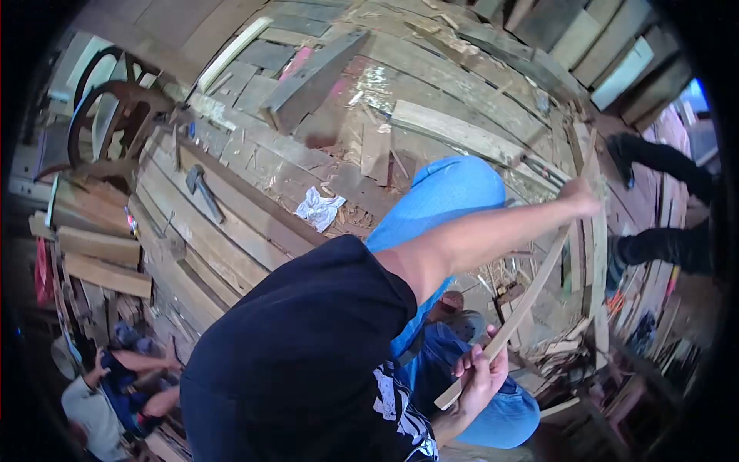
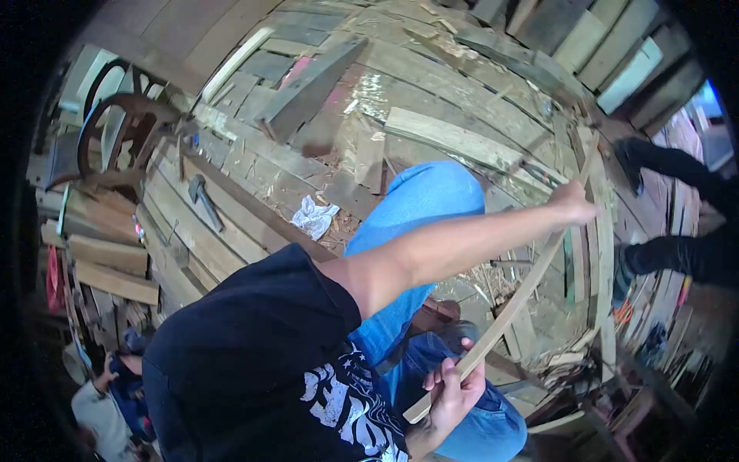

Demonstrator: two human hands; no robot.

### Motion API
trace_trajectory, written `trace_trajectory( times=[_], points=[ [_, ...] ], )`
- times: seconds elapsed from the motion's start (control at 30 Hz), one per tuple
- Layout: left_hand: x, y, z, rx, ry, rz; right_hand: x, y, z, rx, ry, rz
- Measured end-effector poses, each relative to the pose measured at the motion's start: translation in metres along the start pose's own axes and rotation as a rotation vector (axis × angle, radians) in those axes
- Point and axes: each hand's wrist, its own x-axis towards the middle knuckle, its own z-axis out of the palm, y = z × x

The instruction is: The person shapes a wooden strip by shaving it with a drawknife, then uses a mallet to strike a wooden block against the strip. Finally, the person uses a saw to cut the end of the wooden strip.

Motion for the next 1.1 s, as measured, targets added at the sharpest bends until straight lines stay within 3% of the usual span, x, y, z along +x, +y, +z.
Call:
trace_trajectory(
  times=[0.13,0.23,0.4,0.5,0.57,0.6,0.67,0.77,0.8,0.9,1.0,1.03,1.1],
  points=[
    [-0.002,0.003,-0.006,0.055,0.045,0.045,0.007,0.004,-0.007,0.004,0.002,-0.009],
    [-0.004,0.011,-0.014,-0.129,-0.022,0.211,0.015,0.004,-0.013,-0.051,0.018,-0.018],
    [-0.027,0.018,-0.024,-0.279,0.079,0.419,0.036,0.004,-0.013,-0.131,-0.054,-0.088],
    [-0.057,0.024,-0.047,-0.209,0.113,0.404,0.043,0.0,0.003,-0.267,0.05,-0.259],
    [-0.062,0.026,-0.055,-0.254,0.169,0.478,0.045,-0.001,0.02,-0.336,0.084,-0.354],
    [-0.07,0.028,-0.06,-0.249,0.281,0.647,0.044,-0.004,0.031,-0.389,0.158,-0.447],
    [-0.083,0.036,-0.067,-0.281,0.325,0.716,0.047,-0.007,0.04,-0.42,0.165,-0.456],
    [-0.101,0.048,-0.079,-0.492,0.265,0.82,0.053,-0.003,0.056,-0.402,0.296,-0.695],
    [-0.102,0.048,-0.08,-0.494,0.269,0.82,0.051,-0.007,0.06,-0.405,0.292,-0.696],
    [-0.107,0.048,-0.076,-0.5,0.395,0.964,0.059,-0.015,0.053,-0.21,0.249,-0.333],
    [-0.114,0.048,-0.079,-0.537,0.327,1.047,0.054,-0.01,0.052,-0.227,0.235,-0.328],
    [-0.114,0.048,-0.079,-0.542,0.341,1.156,0.054,-0.011,0.052,-0.144,0.244,-0.254],
    [-0.114,0.046,-0.077,-0.486,0.29,1.147,0.06,-0.007,0.037,-0.081,0.229,-0.157]
  ],
)
